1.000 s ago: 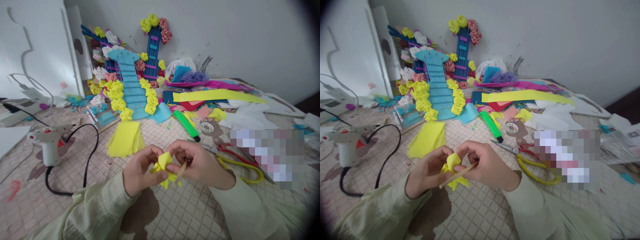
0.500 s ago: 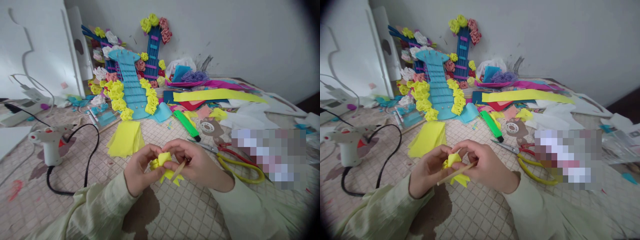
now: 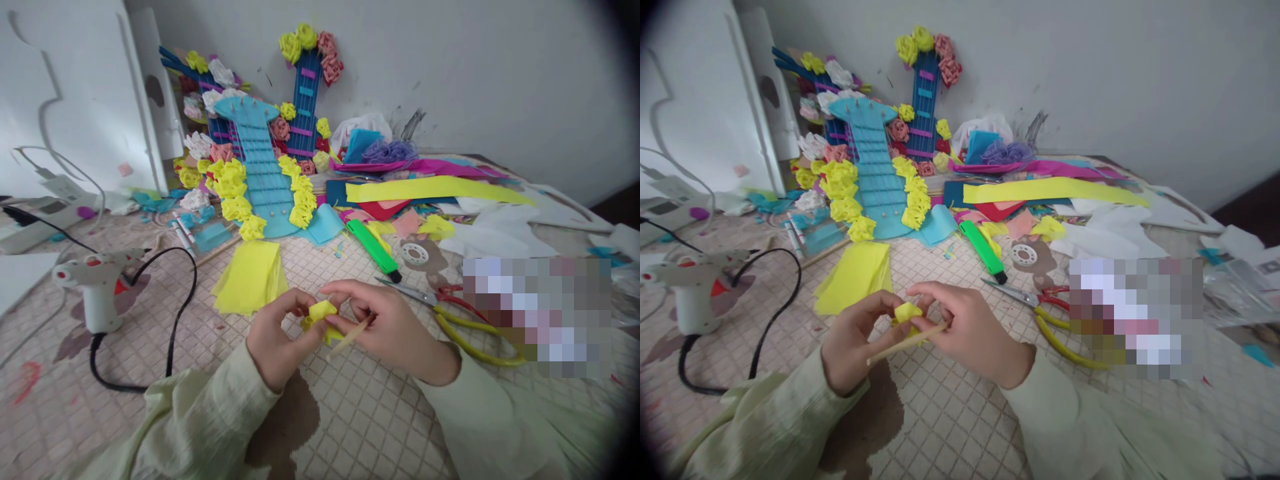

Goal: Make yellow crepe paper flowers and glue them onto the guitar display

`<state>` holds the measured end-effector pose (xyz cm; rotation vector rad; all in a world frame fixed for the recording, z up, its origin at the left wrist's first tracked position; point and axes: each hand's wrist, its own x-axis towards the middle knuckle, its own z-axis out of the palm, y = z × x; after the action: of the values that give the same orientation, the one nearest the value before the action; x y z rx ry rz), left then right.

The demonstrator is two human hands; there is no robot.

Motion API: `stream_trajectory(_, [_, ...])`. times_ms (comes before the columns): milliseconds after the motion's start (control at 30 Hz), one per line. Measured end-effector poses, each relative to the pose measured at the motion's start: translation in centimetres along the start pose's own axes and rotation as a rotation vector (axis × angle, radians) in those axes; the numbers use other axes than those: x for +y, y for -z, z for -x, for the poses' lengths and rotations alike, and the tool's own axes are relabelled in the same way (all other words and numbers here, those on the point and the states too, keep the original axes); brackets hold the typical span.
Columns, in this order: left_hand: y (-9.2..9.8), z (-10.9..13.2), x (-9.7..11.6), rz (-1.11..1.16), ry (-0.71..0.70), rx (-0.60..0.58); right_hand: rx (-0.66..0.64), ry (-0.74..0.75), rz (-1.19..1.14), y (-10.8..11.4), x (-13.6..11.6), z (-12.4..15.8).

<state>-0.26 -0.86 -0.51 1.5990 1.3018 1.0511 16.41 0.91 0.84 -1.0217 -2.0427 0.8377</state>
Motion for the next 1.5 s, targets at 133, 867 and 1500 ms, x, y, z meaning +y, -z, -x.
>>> stream_trajectory(133, [0.1, -0.1, 0.0, -0.030, 0.012, -0.038, 0.011, 0.004, 0.029, -0.1, 0.2, 0.0])
stream_trajectory(867, [0.7, -0.5, -0.3, -0.125, -0.065, 0.054, -0.028, 0.134, 0.355, 0.7, 0.4, -0.4])
stream_trajectory(1500, [0.6, -0.6, -0.1, -0.180, -0.105, 0.047, 0.067, 0.261, 0.294, 0.2, 0.8, 0.1])
